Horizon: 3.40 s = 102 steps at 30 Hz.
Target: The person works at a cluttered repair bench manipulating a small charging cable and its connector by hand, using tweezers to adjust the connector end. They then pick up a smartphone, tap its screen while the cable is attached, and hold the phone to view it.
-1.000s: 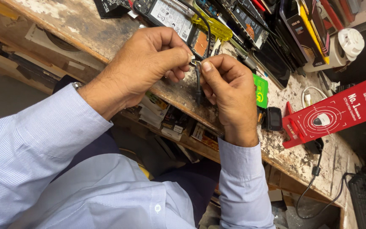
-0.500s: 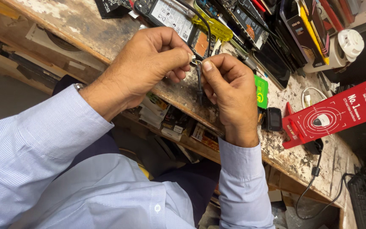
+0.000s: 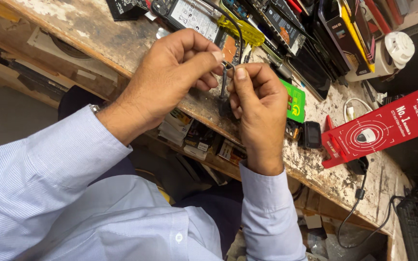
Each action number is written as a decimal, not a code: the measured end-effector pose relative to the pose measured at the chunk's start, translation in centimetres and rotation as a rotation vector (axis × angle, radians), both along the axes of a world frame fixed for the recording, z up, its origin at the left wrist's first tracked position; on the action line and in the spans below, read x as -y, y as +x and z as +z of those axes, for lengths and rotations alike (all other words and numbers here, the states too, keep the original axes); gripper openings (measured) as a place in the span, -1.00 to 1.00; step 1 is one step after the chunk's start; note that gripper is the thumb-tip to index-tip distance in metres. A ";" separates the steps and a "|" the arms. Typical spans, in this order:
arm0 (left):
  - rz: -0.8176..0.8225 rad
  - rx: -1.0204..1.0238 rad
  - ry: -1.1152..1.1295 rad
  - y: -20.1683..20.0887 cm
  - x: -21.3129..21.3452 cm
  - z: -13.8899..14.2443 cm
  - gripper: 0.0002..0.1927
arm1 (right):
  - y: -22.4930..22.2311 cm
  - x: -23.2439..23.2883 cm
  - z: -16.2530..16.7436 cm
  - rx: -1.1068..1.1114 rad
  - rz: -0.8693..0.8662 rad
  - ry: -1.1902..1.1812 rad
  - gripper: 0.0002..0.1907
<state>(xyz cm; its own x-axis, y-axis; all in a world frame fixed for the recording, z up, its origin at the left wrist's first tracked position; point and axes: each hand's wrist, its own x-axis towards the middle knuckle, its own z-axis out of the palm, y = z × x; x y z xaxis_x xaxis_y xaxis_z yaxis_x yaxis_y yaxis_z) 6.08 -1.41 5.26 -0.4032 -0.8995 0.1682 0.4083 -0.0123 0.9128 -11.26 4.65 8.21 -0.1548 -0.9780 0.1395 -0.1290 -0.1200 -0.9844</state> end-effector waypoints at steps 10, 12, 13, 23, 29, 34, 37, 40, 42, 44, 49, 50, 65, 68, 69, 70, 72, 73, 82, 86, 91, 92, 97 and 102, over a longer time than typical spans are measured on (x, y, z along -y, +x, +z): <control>-0.027 0.062 -0.017 0.3 -0.2 0.3 -0.74 | 0.5 -0.5 0.7 0.062 -0.078 -0.079 -0.81; -0.023 0.085 -0.048 0.3 -0.2 0.4 -0.73 | 0.3 -0.5 1.4 0.060 -0.088 -0.082 -0.82; -0.018 0.098 -0.063 0.4 -0.2 0.5 -0.73 | 0.3 -0.5 1.7 0.060 -0.091 -0.084 -0.82; -0.026 0.059 -0.117 0.3 -0.2 0.1 -0.73 | 0.1 1.1 3.4 -0.221 0.110 0.032 -0.93; -0.032 0.096 -0.118 0.3 -0.4 0.2 -0.71 | -0.6 1.4 2.2 -0.415 0.061 -0.054 -0.91; -0.015 0.132 -0.137 0.4 -0.3 0.2 -0.71 | -0.7 1.7 2.6 -0.325 -0.054 -0.105 -0.90; -0.013 0.112 -0.143 0.4 -0.3 0.1 -0.71 | -0.5 1.3 3.6 -0.285 0.000 -0.131 -0.96; -0.009 0.129 -0.156 0.3 -0.2 0.0 -0.71 | -0.3 0.9 4.2 -0.219 0.141 -0.046 -0.74; -0.025 0.105 -0.162 0.3 -0.2 0.0 -0.72 | -0.2 1.0 4.1 -0.199 0.230 -0.081 -0.70; -0.026 0.103 -0.159 0.4 -0.2 0.0 -0.72 | -0.1 1.3 3.9 -0.207 0.279 -0.109 -0.69; -0.034 0.099 -0.144 0.3 -0.2 0.0 -0.71 | -0.5 1.4 3.6 -0.464 0.195 -0.112 -0.74; -0.027 0.110 -0.152 0.3 -0.2 0.0 -0.71 | -0.5 1.3 3.5 -0.508 0.192 -0.131 -0.75; -0.027 0.181 -0.150 0.5 -0.4 0.6 -0.70 | -1.4 2.2 3.6 -0.427 0.197 -0.153 -0.83; -0.020 0.207 -0.171 0.5 -0.4 0.7 -0.70 | -1.5 1.5 4.0 -0.384 0.164 -0.169 -0.84; -0.020 0.208 -0.178 0.5 -0.4 0.7 -0.70 | -1.5 1.2 4.2 -0.372 0.159 -0.139 -0.82; -0.021 0.210 -0.182 0.5 -0.4 0.7 -0.70 | -1.5 1.0 4.3 -0.358 0.154 -0.106 -0.80; -0.033 0.191 -0.171 0.5 -0.4 0.6 -0.71 | -1.3 0.7 4.4 -0.336 0.242 -0.100 -0.74; -0.039 0.183 -0.168 0.4 -0.4 0.6 -0.71 | -1.3 0.7 4.5 -0.325 0.286 -0.099 -0.71; -0.048 0.206 -0.168 0.4 -0.4 0.6 -0.71 | -1.2 1.3 4.2 -0.648 0.208 -0.063 -0.81; -0.055 0.200 -0.179 0.4 -0.3 0.6 -0.71 | -1.4 1.6 3.6 -0.606 0.248 -0.082 -0.83; -0.057 0.178 -0.155 0.4 -0.5 0.7 -0.71 | -2.0 2.4 2.8 -0.384 0.261 -0.087 -0.85; -0.055 0.178 -0.148 0.4 -0.5 0.8 -0.71 | -2.1 2.4 2.7 -0.386 0.228 -0.131 -0.87; -0.049 0.152 -0.094 0.3 -0.3 1.1 -0.72 | -2.0 0.9 3.3 -0.337 0.109 -0.232 -0.86; -0.080 0.065 0.000 0.3 -0.1 1.1 -0.75 | -0.5 -1.8 3.7 -0.236 0.017 -0.112 -0.80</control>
